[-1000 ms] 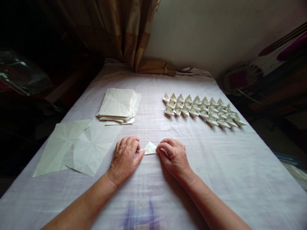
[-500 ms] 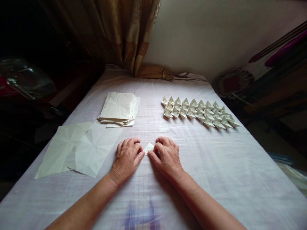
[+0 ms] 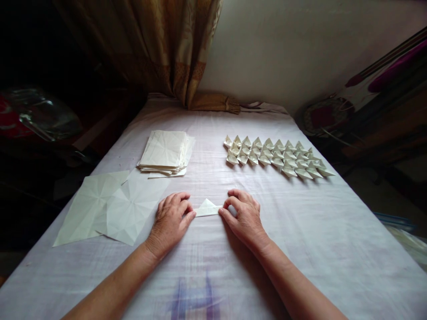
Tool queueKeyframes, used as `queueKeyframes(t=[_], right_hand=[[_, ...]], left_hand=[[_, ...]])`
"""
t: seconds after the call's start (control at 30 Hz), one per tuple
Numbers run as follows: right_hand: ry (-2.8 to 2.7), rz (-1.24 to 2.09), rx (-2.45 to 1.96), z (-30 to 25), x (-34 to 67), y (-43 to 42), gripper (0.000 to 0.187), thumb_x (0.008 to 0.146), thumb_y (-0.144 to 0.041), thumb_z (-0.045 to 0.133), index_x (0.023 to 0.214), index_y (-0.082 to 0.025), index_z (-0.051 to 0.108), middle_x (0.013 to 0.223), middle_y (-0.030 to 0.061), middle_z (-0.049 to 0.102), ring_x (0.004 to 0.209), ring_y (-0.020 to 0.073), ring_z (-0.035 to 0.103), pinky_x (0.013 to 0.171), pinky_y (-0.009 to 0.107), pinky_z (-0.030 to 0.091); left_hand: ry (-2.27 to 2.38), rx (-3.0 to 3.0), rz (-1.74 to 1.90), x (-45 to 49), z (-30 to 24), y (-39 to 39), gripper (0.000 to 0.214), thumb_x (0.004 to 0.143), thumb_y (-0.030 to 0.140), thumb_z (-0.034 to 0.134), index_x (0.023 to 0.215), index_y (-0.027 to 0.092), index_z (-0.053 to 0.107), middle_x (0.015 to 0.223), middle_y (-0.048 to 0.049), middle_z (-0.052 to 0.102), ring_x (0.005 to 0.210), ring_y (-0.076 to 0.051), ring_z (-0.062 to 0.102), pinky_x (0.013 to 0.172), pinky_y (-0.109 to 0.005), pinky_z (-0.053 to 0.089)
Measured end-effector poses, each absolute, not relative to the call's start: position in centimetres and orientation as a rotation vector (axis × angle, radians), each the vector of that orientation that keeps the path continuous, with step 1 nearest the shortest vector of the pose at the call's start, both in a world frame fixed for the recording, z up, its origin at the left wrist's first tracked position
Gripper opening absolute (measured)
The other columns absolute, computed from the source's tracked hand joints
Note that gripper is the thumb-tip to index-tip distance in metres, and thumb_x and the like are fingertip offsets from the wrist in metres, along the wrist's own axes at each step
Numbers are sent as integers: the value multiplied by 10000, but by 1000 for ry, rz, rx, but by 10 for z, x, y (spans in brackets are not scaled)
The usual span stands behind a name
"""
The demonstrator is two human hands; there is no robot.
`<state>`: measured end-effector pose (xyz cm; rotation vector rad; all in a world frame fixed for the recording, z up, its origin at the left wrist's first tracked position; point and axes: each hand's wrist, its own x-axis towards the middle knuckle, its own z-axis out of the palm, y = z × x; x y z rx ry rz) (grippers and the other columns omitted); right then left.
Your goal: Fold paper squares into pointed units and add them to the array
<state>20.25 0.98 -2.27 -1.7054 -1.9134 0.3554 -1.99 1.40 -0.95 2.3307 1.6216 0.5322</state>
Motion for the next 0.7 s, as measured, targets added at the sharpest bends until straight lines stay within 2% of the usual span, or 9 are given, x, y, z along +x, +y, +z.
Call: queueKeyframes(t=[0.2, 0.3, 0.4, 0.5, 0.6, 0.7], right_hand=[[-1925, 362, -1696, -23, 205, 10, 59, 812, -284, 655, 771, -241, 659, 1173, 56, 616, 1136, 267, 525, 944, 459, 332], [-1923, 347, -1685, -23, 204, 10, 69, 816, -284, 652, 766, -236, 657, 1169, 60, 618, 1134, 266, 523, 947, 460, 327], [-1923, 320, -1664, -23, 203, 9, 81, 829, -283, 636, 768, -232, 653, 1161, 66, 623, 1119, 259, 526, 945, 453, 324], [-1917, 309, -1664, -23, 202, 9, 83, 832, -274, 627, 765, -231, 650, 1150, 61, 628, 1116, 250, 529, 948, 443, 320], [-1916, 311, -1657, -25, 203, 9, 77, 831, -279, 631, 773, -233, 655, 1149, 58, 631, 1120, 247, 529, 957, 440, 318], [-1913, 323, -1654, -25, 203, 9, 71, 824, -280, 645, 772, -233, 656, 1155, 57, 631, 1130, 251, 527, 962, 444, 318]], left_hand=[[1669, 2326, 503, -20, -10, 15, 95, 871, 276, 582, 796, 222, 601, 1210, -60, 607, 1140, -263, 519, 976, -455, 388], [1711, 2389, 526, -15, -9, 9, 85, 890, 257, 553, 855, 223, 622, 1201, -69, 628, 1136, -257, 534, 977, -445, 390], [1692, 2505, 517, -5, -11, -3, 214, 926, 252, 496, 1083, 224, 638, 1273, -89, 618, 1203, -260, 512, 1039, -463, 335], [1488, 2646, 374, 7, -16, -14, 457, 952, 357, 457, 1390, 224, 470, 1424, -90, 523, 1347, -259, 407, 1143, -491, 194], [1372, 2707, 187, 9, -20, -18, 603, 950, 485, 418, 1486, 222, 333, 1522, -99, 396, 1412, -252, 327, 1179, -492, 95], [1366, 2701, 109, 0, -20, -15, 629, 949, 516, 403, 1502, 233, 303, 1538, -98, 361, 1418, -253, 323, 1183, -492, 69]])
